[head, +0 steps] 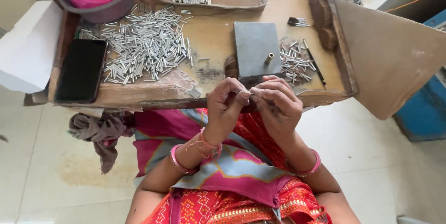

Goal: The person sits at a workbench and handles small metal cylindrical parts one at a time, picking each from a large pile, working on it with both hands at the fingers, and setting it down near a stone block on the bench. The pile of metal pieces and a tray of finished pieces remain on the bench throughout.

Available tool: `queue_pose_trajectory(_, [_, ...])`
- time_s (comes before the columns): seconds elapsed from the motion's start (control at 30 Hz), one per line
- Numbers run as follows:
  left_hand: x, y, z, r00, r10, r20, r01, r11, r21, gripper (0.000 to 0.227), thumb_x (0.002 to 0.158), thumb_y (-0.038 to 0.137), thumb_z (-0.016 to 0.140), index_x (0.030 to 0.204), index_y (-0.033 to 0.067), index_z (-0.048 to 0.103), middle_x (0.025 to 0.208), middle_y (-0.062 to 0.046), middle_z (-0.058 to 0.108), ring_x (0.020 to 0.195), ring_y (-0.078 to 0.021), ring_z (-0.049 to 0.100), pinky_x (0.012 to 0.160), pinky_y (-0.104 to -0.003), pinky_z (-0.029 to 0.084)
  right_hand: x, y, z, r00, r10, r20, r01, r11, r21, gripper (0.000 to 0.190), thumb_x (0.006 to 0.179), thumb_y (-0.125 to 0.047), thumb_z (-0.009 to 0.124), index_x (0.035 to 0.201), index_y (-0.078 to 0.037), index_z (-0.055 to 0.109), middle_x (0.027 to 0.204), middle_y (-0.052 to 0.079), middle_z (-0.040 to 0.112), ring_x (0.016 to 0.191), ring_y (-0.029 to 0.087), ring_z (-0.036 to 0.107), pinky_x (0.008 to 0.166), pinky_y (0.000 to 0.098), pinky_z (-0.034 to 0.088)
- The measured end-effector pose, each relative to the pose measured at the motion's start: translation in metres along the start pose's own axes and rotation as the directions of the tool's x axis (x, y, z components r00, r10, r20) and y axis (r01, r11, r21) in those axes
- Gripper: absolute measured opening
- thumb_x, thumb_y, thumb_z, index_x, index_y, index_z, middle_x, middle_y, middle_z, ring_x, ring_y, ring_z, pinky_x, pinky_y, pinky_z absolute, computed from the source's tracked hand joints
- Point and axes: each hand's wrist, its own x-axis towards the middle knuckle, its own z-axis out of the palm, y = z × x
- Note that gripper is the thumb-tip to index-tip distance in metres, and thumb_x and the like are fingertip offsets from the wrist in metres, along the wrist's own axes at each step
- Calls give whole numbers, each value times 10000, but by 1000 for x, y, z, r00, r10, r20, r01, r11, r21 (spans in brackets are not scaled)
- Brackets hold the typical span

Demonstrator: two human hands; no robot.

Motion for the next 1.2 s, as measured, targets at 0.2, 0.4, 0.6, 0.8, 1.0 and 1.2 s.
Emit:
queue_pose_trajectory(0.2, [0, -21, -13, 982, -183, -47, 175, 976, -131, 140, 1036, 74, 671, 928, 13, 608, 801, 7, 565, 710, -40, 478, 630, -202, 401, -10, -4, 20, 1000, -23, -20, 21, 994, -105, 205, 945, 56, 705, 1148, 53, 676, 1157, 147, 713, 1077, 300, 690, 980, 409, 562])
queue_pose_trajectory(0.4, [39, 39, -30, 874, 251, 417, -482, 559, 674, 456, 804, 185, 829, 1170, 29, 608, 1178, -136, 632, 1153, -333, 563, 1010, -434, 478, 10, 62, -5, 988, -138, 66, 153, 884, -441, 34, 1011, -83, 687, 990, -56, 686, 1162, 110, 708, 1047, 267, 664, 904, 423, 534])
queue_pose_trajectory(0.6, [65, -17, -55, 930, -2, 367, -336, 397, 854, 549, 713, 223, 853, 1187, 45, 640, 1203, -135, 636, 1194, -345, 550, 1013, -467, 424, 15, 91, -22, 985, 58, -165, -108, 943, -315, 116, 1060, -116, 697, 1104, -12, 667, 1130, 100, 642, 979, 202, 634, 866, 356, 566])
queue_pose_trajectory(0.8, [80, -60, -44, 983, -170, -71, 184, 883, 431, 333, 994, 333, 661, 1150, 39, 681, 1130, -107, 704, 1083, -189, 696, 968, -295, 536, -14, 69, 14, 982, -62, 180, 134, 895, -424, 58, 947, -28, 727, 992, -61, 710, 1115, 78, 703, 992, 235, 637, 875, 385, 532])
queue_pose_trajectory(1.0, [79, -91, -28, 980, -129, -152, 110, 986, -127, 470, 1083, 454, 525, 1195, 4, 598, 1116, -53, 625, 1062, -103, 540, 981, -268, 449, 11, 43, 39, 931, -25, 365, 207, 859, -469, 208, 839, -22, 742, 1046, -18, 724, 1184, 102, 674, 977, 328, 588, 903, 416, 497])
queue_pose_trajectory(1.2, [63, -22, -37, 980, 133, -147, -28, 825, 564, 129, 944, 162, 661, 965, 36, 647, 966, -125, 674, 933, -241, 669, 858, -349, 552, 25, 48, 47, 908, 81, 410, 188, 797, -573, 182, 841, -59, 713, 1018, -21, 727, 1104, 105, 669, 960, 328, 598, 886, 423, 503])
